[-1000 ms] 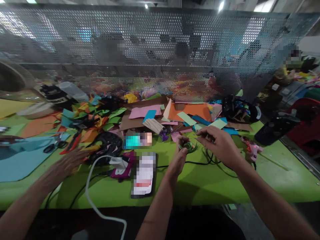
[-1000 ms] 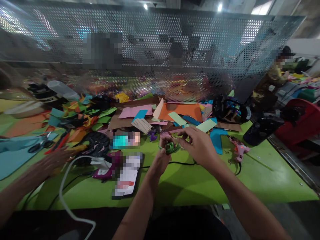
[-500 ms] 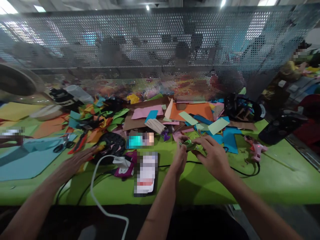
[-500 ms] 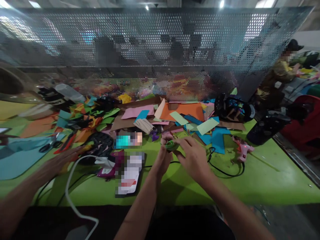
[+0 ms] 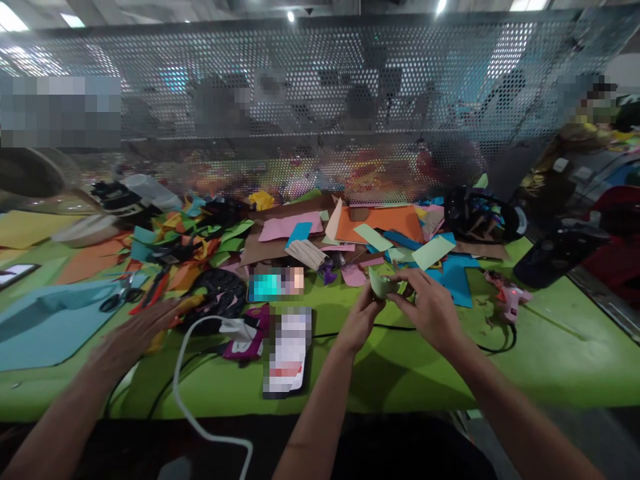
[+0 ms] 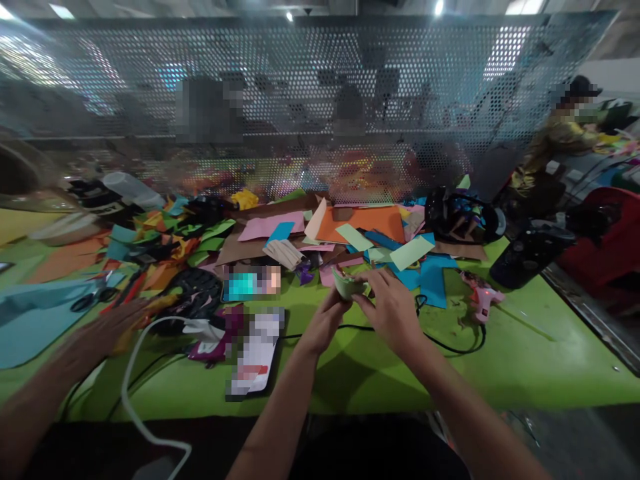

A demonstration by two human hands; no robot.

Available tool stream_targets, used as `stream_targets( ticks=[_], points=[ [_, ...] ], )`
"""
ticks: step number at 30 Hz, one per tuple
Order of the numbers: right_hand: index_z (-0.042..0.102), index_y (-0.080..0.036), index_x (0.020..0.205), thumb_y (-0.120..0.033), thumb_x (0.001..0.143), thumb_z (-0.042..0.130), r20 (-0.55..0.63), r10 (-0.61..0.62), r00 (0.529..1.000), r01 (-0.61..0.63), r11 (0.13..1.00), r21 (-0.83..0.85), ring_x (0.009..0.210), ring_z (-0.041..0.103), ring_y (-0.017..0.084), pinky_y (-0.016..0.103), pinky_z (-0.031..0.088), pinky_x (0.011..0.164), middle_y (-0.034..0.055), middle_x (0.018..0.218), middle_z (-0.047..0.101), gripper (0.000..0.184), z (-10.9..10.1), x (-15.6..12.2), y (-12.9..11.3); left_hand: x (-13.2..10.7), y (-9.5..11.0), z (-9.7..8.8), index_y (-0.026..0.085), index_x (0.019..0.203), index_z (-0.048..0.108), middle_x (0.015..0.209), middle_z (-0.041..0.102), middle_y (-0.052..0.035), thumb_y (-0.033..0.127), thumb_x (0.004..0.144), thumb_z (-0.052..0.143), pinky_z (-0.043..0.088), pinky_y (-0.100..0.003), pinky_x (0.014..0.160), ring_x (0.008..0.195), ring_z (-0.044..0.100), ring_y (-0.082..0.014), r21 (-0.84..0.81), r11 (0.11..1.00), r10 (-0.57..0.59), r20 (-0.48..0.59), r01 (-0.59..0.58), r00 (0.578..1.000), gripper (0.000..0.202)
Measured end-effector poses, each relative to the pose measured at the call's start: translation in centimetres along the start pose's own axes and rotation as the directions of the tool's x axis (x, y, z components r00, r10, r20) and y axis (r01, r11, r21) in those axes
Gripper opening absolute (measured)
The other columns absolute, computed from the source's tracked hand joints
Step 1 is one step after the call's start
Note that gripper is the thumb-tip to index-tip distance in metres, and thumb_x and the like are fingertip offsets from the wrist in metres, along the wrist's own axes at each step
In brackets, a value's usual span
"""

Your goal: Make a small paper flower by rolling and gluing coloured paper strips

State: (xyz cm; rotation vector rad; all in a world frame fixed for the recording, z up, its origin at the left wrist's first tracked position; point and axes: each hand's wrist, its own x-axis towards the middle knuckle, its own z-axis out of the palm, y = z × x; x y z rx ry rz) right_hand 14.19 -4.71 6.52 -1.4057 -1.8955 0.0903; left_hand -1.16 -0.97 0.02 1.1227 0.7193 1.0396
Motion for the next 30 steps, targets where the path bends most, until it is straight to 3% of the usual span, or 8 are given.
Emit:
stream_targets(
  ticks=[8,15,19,24,27,30],
  points=[
    [0.06,-0.022,0.104,-0.017,0.087,0.064,-0.008,-0.017,1.0,0.017,1.0,-0.013,0.086,0.065,0.025,0.035,0.05,0.07,0.0078,0.102,0.068,0.018,0.2,-0.2,0.8,0.2,0.3,0.7,0.019,0.116,0.057,0.118,0.061,-0.0105,0.038,0.088,0.061,0.041,-0.036,0.1,0.106,0.054,-0.0226,0.25,0.955,0.146,0.068,-0.159,0.987,0.034],
    [0.06,-0.023,0.105,-0.018,0.09,0.062,-0.027,-0.075,0.997,0.075,0.997,0.019,0.094,0.066,0.026,0.038,0.053,0.077,0.0087,0.105,0.068,0.016,0.1,-0.4,1.1,0.1,0.0,0.7,0.02,0.108,0.056,0.104,0.063,-0.0075,0.037,0.088,0.059,0.04,-0.039,0.098,0.098,0.053,-0.0229,0.409,0.906,0.108,0.029,-0.11,0.994,0.026],
    [0.061,-0.025,0.11,-0.018,0.091,0.06,-0.049,-0.107,0.993,0.109,0.993,0.039,0.097,0.065,0.026,0.039,0.053,0.08,0.0088,0.105,0.069,0.02,0.2,-0.5,1.2,-0.2,0.1,0.7,0.02,0.106,0.055,0.109,0.061,-0.007,0.042,0.087,0.061,0.037,-0.04,0.102,0.104,0.051,-0.0234,0.377,0.923,0.08,0.001,-0.075,0.997,0.029],
    [0.059,-0.025,0.114,-0.017,0.092,0.059,-0.096,-0.12,0.988,0.129,0.987,0.093,0.098,0.066,0.025,0.038,0.054,0.081,0.0091,0.108,0.069,0.024,0.1,-0.6,1.3,-0.6,0.1,0.1,0.022,0.121,0.055,0.119,0.058,-0.0083,0.051,0.083,0.064,0.035,-0.04,0.104,0.113,0.047,-0.0258,0.271,0.96,0.053,0.057,-0.067,0.997,0.049],
    [0.059,-0.026,0.112,-0.016,0.091,0.06,-0.102,-0.143,0.985,0.154,0.982,0.109,0.1,0.065,0.025,0.038,0.054,0.083,0.0082,0.107,0.069,0.023,-0.2,-0.6,1.3,-0.5,-0.9,-0.2,0.022,0.121,0.057,0.116,0.059,-0.0083,0.063,0.087,0.054,0.035,-0.039,0.103,0.11,0.047,-0.0246,0.178,0.981,0.063,0.06,-0.073,0.996,0.054],
    [0.06,-0.025,0.108,-0.014,0.091,0.06,-0.09,-0.186,0.978,0.195,0.975,0.105,0.104,0.065,0.025,0.039,0.053,0.086,0.008,0.107,0.07,0.02,-0.4,-0.5,1.2,-0.1,-1.8,-0.2,0.02,0.108,0.061,0.101,0.06,-0.008,0.075,0.088,0.038,0.038,-0.038,0.096,0.097,0.049,-0.0228,0.069,0.996,0.044,0.046,-0.047,0.998,0.062]
  ],
)
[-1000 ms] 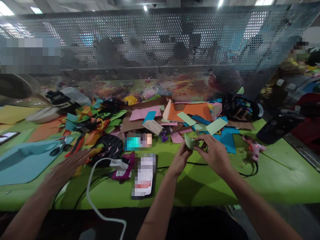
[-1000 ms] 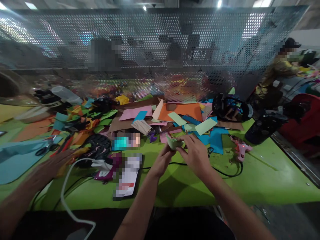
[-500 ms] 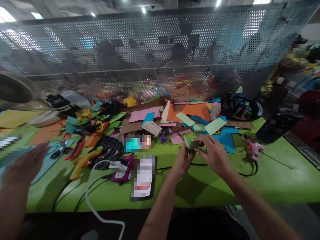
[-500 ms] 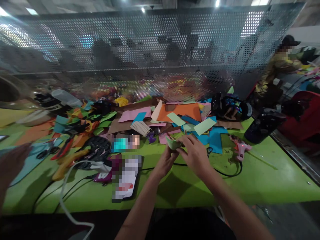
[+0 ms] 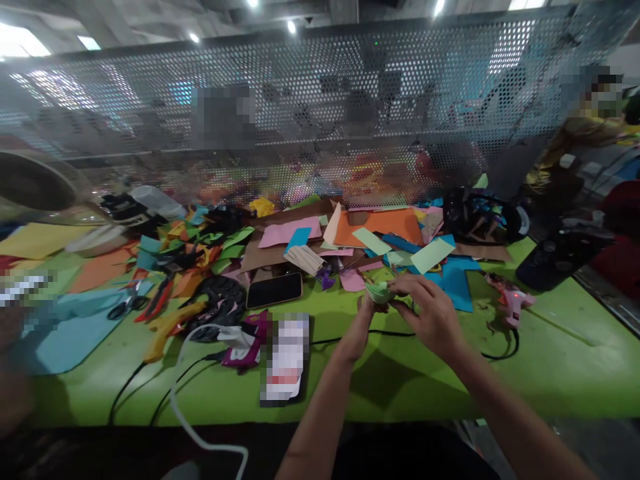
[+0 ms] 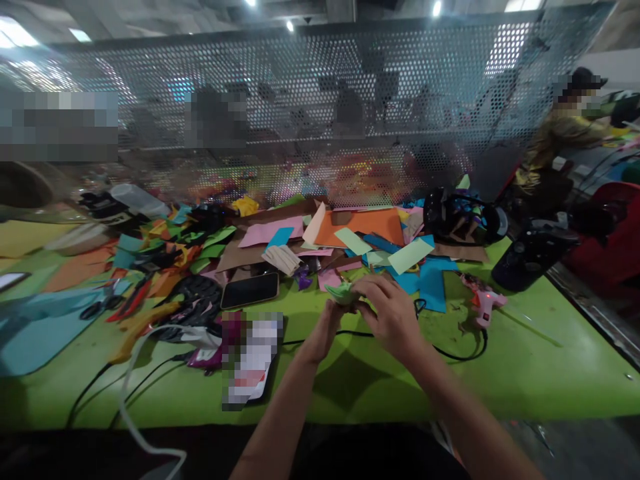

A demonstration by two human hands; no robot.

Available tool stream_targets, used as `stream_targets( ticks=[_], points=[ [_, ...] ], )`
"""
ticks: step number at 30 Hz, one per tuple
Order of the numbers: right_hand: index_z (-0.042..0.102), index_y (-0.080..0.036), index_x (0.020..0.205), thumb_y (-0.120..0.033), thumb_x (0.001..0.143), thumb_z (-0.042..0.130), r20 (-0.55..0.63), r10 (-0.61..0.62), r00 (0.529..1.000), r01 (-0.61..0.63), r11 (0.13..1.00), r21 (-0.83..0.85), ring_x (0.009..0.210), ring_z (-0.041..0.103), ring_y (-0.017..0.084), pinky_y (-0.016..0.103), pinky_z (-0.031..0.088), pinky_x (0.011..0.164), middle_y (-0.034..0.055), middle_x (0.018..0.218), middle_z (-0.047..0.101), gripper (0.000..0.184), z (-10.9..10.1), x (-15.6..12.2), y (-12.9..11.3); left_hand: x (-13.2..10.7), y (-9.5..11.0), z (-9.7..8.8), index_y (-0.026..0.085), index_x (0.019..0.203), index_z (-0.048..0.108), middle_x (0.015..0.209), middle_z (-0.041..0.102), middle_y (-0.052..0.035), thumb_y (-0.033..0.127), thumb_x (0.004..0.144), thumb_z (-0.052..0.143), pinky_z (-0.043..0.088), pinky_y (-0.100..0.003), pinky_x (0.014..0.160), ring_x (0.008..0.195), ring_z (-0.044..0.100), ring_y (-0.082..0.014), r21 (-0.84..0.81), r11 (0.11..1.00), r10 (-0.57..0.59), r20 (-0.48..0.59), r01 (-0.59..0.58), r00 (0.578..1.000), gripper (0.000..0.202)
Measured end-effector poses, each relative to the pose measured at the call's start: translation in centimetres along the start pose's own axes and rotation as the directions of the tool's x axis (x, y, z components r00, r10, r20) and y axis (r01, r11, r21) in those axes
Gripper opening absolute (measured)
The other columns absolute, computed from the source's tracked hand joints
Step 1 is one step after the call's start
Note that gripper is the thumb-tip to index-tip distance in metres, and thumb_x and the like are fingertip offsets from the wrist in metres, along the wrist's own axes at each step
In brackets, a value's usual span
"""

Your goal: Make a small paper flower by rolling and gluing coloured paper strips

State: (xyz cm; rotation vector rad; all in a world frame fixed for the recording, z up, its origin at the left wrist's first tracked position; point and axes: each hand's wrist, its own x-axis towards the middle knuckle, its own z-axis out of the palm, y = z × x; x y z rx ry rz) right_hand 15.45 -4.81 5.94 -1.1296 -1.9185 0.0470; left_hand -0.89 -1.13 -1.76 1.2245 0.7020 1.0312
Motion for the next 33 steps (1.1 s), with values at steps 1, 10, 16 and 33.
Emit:
stream_targets(
  ticks=[1,10,16,33],
  points=[
    [0.06,-0.026,0.108,-0.014,0.092,0.059,0.004,-0.013,1.0,0.013,1.0,-0.004,0.105,0.065,0.025,0.039,0.053,0.086,0.0079,0.107,0.07,0.02,-0.1,0.0,0.0,0.1,-0.2,0.1,0.02,0.103,0.062,0.097,0.06,-0.0077,0.077,0.087,0.036,0.039,-0.038,0.093,0.093,0.049,-0.0223,-0.037,0.999,-0.009,0.003,0.009,1.0,0.065],
    [0.066,-0.026,0.102,-0.015,0.094,0.054,0.054,-0.103,0.993,0.107,0.992,-0.073,0.099,0.068,0.022,0.035,0.049,0.082,0.0068,0.106,0.073,0.018,-0.7,0.3,0.3,0.4,0.0,0.0,0.021,0.093,0.064,0.09,0.061,-0.0062,0.089,0.075,0.036,0.041,-0.037,0.084,0.084,0.049,-0.021,-0.101,0.993,-0.061,0.036,0.064,0.997,0.076],
    [0.066,-0.025,0.101,-0.012,0.094,0.054,0.072,-0.117,0.99,0.119,0.993,-0.023,0.099,0.068,0.022,0.035,0.049,0.081,0.0071,0.106,0.073,0.019,-0.3,-0.1,0.6,0.6,0.4,0.5,0.021,0.093,0.063,0.091,0.062,-0.005,0.071,0.083,0.052,0.046,-0.035,0.08,0.084,0.053,-0.0196,-0.273,0.956,-0.104,0.013,0.104,0.994,0.053],
    [0.062,-0.025,0.108,-0.018,0.093,0.06,0.034,0.107,0.994,-0.112,0.933,0.342,0.113,0.062,0.022,0.039,0.051,0.096,0.0078,0.117,0.067,0.017,-0.9,-0.3,0.0,-0.1,1.4,0.2,0.023,0.109,0.058,0.108,0.057,-0.0041,0.049,0.079,0.065,0.038,-0.035,0.095,0.105,0.049,-0.0231,-0.076,0.997,-0.017,0.0,0.017,1.0,0.04]
  ],
)
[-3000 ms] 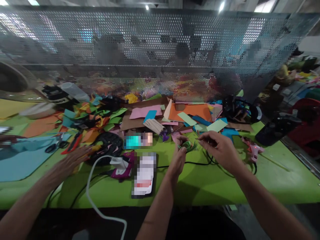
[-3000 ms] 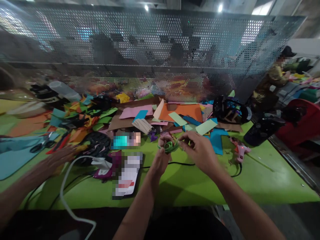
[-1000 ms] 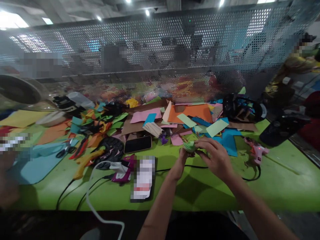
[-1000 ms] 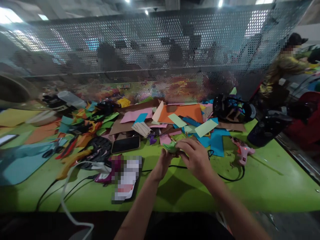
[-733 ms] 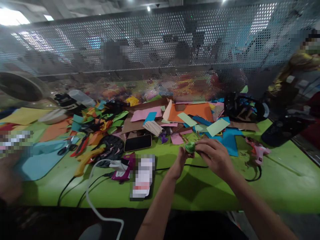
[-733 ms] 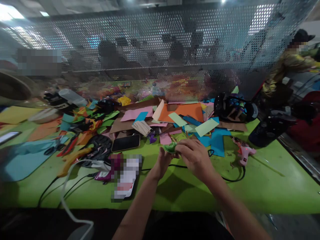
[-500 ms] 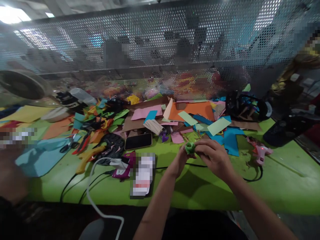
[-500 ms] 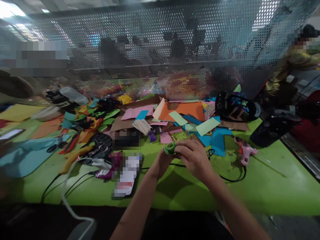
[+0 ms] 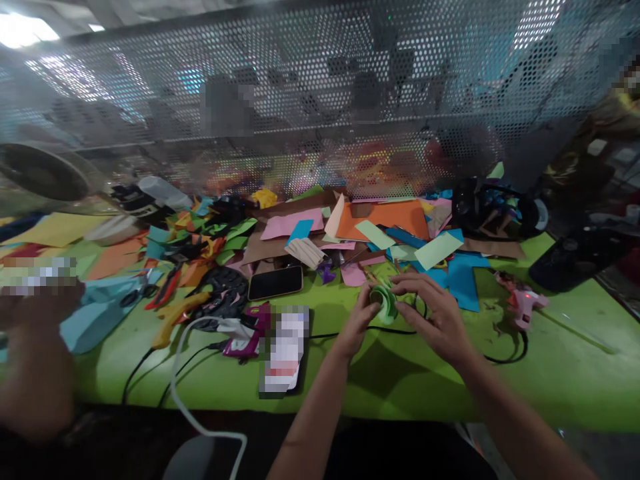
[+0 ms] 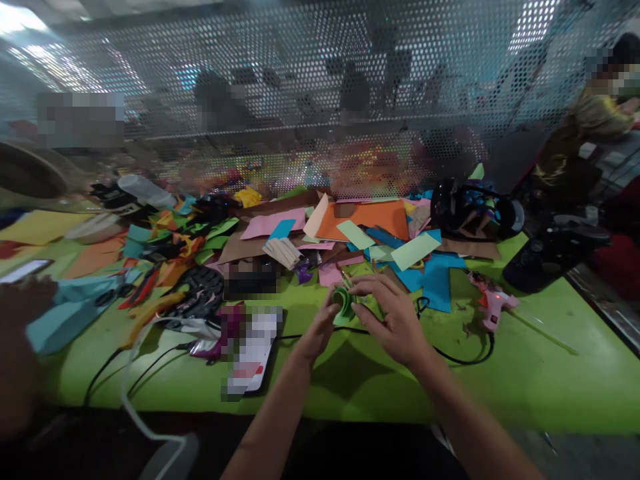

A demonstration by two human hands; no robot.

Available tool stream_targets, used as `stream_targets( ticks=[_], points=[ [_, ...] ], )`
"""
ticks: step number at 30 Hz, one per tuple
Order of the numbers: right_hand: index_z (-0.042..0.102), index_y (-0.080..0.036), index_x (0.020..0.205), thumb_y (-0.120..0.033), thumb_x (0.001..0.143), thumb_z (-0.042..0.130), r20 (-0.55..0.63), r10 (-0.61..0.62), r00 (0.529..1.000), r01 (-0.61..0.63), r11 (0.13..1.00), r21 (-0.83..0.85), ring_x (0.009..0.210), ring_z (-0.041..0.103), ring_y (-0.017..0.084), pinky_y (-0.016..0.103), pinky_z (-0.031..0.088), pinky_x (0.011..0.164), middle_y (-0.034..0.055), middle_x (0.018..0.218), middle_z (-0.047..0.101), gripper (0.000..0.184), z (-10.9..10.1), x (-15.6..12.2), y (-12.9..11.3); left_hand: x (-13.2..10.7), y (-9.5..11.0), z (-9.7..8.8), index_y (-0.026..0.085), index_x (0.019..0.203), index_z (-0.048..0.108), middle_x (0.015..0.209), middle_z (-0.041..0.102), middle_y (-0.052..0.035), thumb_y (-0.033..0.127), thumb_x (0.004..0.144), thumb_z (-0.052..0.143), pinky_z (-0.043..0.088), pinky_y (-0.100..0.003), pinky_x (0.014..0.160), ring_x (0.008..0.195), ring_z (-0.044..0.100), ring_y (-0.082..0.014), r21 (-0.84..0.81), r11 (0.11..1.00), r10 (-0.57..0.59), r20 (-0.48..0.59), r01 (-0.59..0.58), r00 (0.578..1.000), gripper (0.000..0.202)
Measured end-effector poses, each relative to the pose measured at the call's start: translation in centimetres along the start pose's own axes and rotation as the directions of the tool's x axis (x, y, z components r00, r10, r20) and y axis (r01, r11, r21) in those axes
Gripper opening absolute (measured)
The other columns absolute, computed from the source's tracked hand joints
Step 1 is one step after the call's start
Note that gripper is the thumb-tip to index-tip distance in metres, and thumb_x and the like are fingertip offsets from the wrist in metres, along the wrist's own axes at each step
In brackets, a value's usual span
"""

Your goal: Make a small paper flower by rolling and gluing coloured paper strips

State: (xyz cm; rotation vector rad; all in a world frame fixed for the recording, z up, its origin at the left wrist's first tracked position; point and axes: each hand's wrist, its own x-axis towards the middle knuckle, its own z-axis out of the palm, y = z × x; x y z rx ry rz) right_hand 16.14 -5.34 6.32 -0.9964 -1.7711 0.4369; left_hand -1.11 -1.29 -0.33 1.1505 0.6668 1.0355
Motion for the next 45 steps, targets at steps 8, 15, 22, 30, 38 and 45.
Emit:
stream_targets(
  ticks=[8,15,22,30,38,45],
  points=[
    [0.064,-0.025,0.108,-0.015,0.09,0.062,-0.058,0.038,0.998,-0.042,0.997,-0.065,0.103,0.063,0.021,0.033,0.054,0.084,0.0067,0.109,0.067,0.02,0.3,0.2,-0.2,-0.2,0.7,0.3,0.024,0.112,0.051,0.106,0.046,-0.005,0.054,0.084,0.058,0.039,-0.036,0.091,0.1,0.045,-0.0236,0.34,0.908,0.256,0.008,-0.243,0.967,0.041],
    [0.066,-0.023,0.106,-0.012,0.09,0.061,-0.11,-0.078,0.991,0.05,0.97,-0.239,0.104,0.064,0.021,0.035,0.055,0.088,0.0086,0.107,0.068,0.02,0.7,0.2,-0.7,-0.3,1.2,0.4,0.026,0.115,0.047,0.11,0.046,-0.0061,0.055,0.09,0.052,0.038,-0.04,0.095,0.104,0.045,-0.0247,0.542,0.757,0.409,0.043,-0.365,0.912,0.039],
    [0.068,-0.023,0.099,-0.01,0.09,0.061,-0.135,-0.19,0.972,0.131,0.924,-0.36,0.103,0.067,0.021,0.034,0.057,0.087,0.0092,0.106,0.07,0.016,1.0,0.4,-1.2,-0.6,1.9,0.7,0.025,0.114,0.047,0.108,0.047,-0.0065,0.057,0.092,0.048,0.04,-0.04,0.093,0.104,0.045,-0.0246,0.569,0.721,0.452,0.047,-0.396,0.891,0.04],
    [0.069,-0.022,0.097,-0.01,0.089,0.063,-0.115,-0.214,0.97,0.152,0.903,-0.402,0.102,0.068,0.023,0.036,0.057,0.088,0.0097,0.107,0.071,0.015,1.0,0.3,-1.5,-0.8,1.7,0.7,0.025,0.114,0.046,0.108,0.044,-0.0058,0.053,0.093,0.048,0.038,-0.039,0.095,0.105,0.043,-0.0238,0.553,0.731,0.456,0.041,-0.4,0.889,0.034],
    [0.07,-0.023,0.097,-0.012,0.09,0.063,-0.09,-0.209,0.974,0.153,0.895,-0.419,0.102,0.068,0.023,0.036,0.056,0.088,0.0092,0.107,0.071,0.014,1.0,0.5,-1.6,-0.8,1.5,0.6,0.024,0.115,0.044,0.109,0.042,-0.0066,0.053,0.093,0.047,0.037,-0.04,0.095,0.104,0.042,-0.0241,0.568,0.716,0.467,0.04,-0.404,0.883,0.036],
    [0.068,-0.022,0.094,-0.014,0.09,0.064,-0.083,-0.229,0.97,0.164,0.867,-0.47,0.096,0.07,0.022,0.035,0.056,0.084,0.008,0.104,0.073,0.01,1.1,0.5,-1.9,-0.9,1.5,0.7,0.024,0.113,0.045,0.107,0.041,-0.0058,0.054,0.093,0.046,0.038,-0.039,0.094,0.105,0.042,-0.0239,0.566,0.705,0.502,0.028,-0.428,0.864,0.036]
  ],
)
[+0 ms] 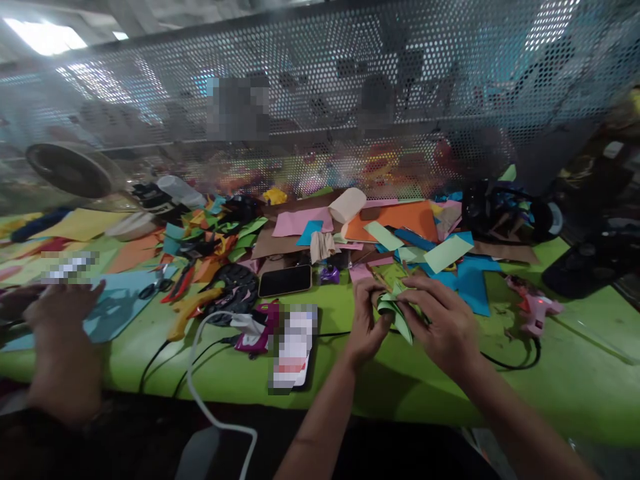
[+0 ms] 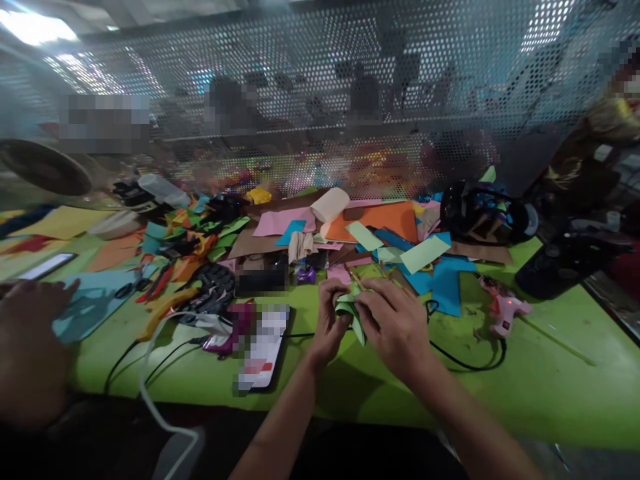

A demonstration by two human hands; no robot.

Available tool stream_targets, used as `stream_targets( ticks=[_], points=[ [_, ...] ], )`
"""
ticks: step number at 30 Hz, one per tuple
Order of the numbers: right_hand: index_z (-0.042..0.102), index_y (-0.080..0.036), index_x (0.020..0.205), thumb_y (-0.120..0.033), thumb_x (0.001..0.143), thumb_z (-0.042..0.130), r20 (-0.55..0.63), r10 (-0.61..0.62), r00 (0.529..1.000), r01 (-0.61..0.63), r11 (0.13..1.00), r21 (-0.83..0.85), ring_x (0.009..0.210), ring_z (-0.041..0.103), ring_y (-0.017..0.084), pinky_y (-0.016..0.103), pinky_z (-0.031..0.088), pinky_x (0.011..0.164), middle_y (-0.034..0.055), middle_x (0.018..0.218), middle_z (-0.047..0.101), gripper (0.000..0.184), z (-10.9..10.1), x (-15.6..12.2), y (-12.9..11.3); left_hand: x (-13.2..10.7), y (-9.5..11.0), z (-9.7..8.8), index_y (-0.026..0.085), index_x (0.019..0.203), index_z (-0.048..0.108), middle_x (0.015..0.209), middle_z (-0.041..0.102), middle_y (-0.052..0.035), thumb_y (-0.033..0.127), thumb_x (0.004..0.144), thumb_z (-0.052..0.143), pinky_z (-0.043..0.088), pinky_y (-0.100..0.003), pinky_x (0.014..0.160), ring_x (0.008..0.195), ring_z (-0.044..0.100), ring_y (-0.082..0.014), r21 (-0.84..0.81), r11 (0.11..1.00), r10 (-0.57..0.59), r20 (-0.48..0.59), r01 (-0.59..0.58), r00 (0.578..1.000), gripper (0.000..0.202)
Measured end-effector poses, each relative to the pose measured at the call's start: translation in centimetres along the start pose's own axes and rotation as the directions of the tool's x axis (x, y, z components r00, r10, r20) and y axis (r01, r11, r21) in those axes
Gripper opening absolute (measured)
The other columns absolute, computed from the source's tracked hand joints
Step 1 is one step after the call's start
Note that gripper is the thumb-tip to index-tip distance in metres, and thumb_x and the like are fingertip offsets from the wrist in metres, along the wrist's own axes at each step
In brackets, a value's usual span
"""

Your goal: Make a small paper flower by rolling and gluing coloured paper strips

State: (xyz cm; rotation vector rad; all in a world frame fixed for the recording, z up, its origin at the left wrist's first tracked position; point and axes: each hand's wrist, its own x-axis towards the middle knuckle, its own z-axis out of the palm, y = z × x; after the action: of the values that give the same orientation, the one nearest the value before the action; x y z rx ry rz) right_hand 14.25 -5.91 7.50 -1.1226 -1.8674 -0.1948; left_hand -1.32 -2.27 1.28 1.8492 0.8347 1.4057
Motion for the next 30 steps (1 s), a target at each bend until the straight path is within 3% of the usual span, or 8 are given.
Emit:
stream_targets(
  ticks=[7,17,30],
  points=[
    [0.067,-0.024,0.096,-0.012,0.09,0.062,-0.049,-0.024,0.999,0.024,1.0,-0.001,0.097,0.07,0.021,0.034,0.055,0.082,0.0072,0.104,0.074,0.014,0.36,-0.03,-0.08,-0.14,0.18,0.03,0.025,0.113,0.046,0.106,0.043,-0.0055,0.056,0.093,0.047,0.04,-0.037,0.092,0.101,0.044,-0.0229,-0.026,0.999,-0.047,-0.03,0.046,0.998,0.037],
    [0.066,-0.023,0.091,-0.009,0.089,0.062,-0.081,-0.064,0.995,0.062,0.998,-0.031,0.094,0.071,0.021,0.033,0.053,0.077,0.0079,0.106,0.074,0.015,0.59,-0.13,-0.1,-0.11,0.24,0.02,0.024,0.113,0.046,0.107,0.044,-0.006,0.053,0.094,0.047,0.041,-0.038,0.093,0.103,0.046,-0.0231,-0.029,0.999,-0.02,-0.044,0.019,0.999,0.035],
    [0.068,-0.023,0.097,-0.014,0.091,0.062,-0.017,-0.048,0.999,0.047,0.997,-0.057,0.093,0.071,0.021,0.034,0.052,0.08,0.0061,0.103,0.075,0.012,0.23,0.27,-0.68,-0.3,0.03,0.06,0.026,0.113,0.045,0.107,0.043,-0.0062,0.051,0.093,0.048,0.04,-0.039,0.094,0.103,0.045,-0.0239,-0.04,0.999,-0.027,-0.081,0.024,0.996,0.032]
  ],
)
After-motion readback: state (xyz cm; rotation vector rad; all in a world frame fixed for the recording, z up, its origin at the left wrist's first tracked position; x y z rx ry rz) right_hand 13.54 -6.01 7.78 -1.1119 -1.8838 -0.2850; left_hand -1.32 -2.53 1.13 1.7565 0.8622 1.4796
